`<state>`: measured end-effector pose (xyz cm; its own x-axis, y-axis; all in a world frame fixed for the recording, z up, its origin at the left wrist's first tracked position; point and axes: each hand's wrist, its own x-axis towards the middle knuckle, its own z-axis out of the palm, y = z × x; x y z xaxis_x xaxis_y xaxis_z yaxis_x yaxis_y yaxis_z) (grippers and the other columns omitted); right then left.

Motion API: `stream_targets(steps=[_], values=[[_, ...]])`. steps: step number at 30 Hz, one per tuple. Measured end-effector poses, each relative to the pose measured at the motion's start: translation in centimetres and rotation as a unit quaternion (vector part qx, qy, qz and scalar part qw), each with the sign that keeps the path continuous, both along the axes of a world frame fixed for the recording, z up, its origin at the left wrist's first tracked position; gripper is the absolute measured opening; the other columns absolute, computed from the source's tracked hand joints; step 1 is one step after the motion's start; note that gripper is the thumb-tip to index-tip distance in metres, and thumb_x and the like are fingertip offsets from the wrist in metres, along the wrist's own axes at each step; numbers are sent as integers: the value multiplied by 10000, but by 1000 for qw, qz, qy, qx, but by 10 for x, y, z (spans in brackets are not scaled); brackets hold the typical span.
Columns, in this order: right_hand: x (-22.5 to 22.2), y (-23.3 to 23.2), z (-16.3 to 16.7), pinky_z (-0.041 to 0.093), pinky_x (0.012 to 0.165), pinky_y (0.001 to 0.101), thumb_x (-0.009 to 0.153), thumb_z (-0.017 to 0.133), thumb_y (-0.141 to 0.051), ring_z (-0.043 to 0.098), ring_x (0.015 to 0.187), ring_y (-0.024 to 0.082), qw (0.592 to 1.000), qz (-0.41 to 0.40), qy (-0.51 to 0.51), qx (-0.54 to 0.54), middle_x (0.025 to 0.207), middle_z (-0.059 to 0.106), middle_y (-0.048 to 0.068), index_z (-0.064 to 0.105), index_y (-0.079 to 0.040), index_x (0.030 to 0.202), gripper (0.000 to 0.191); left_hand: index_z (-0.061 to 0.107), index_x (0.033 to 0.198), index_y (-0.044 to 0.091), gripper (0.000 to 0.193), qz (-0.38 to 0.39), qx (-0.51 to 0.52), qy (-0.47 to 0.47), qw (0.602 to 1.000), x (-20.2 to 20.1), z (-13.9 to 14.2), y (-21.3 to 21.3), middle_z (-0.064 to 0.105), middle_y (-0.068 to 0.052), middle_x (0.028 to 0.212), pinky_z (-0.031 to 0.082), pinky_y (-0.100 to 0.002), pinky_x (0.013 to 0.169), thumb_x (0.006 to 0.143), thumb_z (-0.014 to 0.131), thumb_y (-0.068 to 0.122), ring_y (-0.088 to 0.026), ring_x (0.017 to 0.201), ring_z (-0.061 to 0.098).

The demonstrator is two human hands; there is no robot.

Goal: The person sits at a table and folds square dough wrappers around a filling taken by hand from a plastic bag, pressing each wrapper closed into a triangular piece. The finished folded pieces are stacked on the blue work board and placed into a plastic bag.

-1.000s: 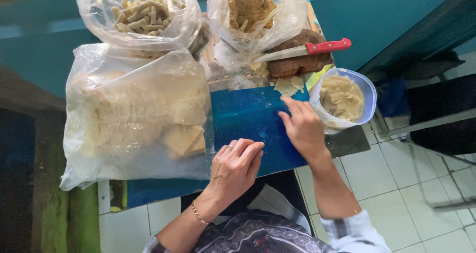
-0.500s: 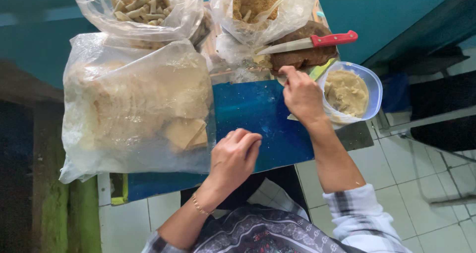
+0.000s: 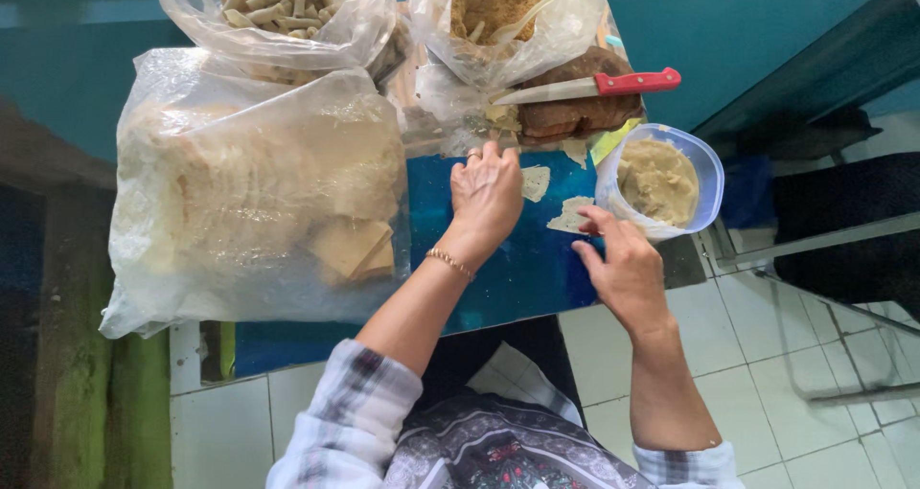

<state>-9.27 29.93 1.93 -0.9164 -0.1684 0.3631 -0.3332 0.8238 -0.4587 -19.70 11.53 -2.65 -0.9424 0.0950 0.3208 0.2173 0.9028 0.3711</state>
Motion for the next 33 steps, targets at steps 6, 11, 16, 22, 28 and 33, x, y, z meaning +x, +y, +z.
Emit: stream_targets(steps=[6,11,16,22,28,33], values=[[-15,-7,-18,531,815,416,919,729,-45,674,908,307,994,7,84,69,966,698,102,652,-115,1250,346,676,943,40,124,-2,117,31,993,-11,-13,11,659,-217,1053,556,-495,746,845,624,95,-418,984,664],[-15,-11,-11,560,761,359,921,685,-40,697,857,266,992,44,-42,-108,983,700,109,663,-103,1211,297,610,934,58,87,-44,272,-73,958,36,20,-37,714,-164,912,546,-472,755,876,620,123,-402,874,699],[-41,-17,-1,540,883,430,863,657,9,685,1026,328,989,118,67,62,1099,717,120,655,-95,1176,330,562,1051,68,204,-121,245,-160,948,75,46,-72,718,-182,1000,544,-459,802,859,632,65,-394,959,701],[-48,-25,10,523,809,460,887,669,-28,666,933,335,987,49,-63,142,962,691,118,675,-132,1270,397,497,1296,50,562,-236,183,-107,948,74,33,-84,656,-235,1173,518,-491,866,757,639,-23,-442,1073,637],[-13,-19,14,512,700,297,867,659,-15,644,776,151,993,32,-108,-37,897,674,27,696,-171,1219,387,509,1401,103,527,-227,183,-114,950,71,23,-83,720,-149,1075,529,-490,854,894,600,-9,-383,1031,689],[8,-22,-13,459,787,222,907,657,26,553,869,72,900,45,-204,-383,981,597,-1,674,-73,1249,357,526,1383,39,651,-220,186,48,956,79,33,-79,681,-197,1012,536,-478,793,744,587,-73,-425,924,666]])
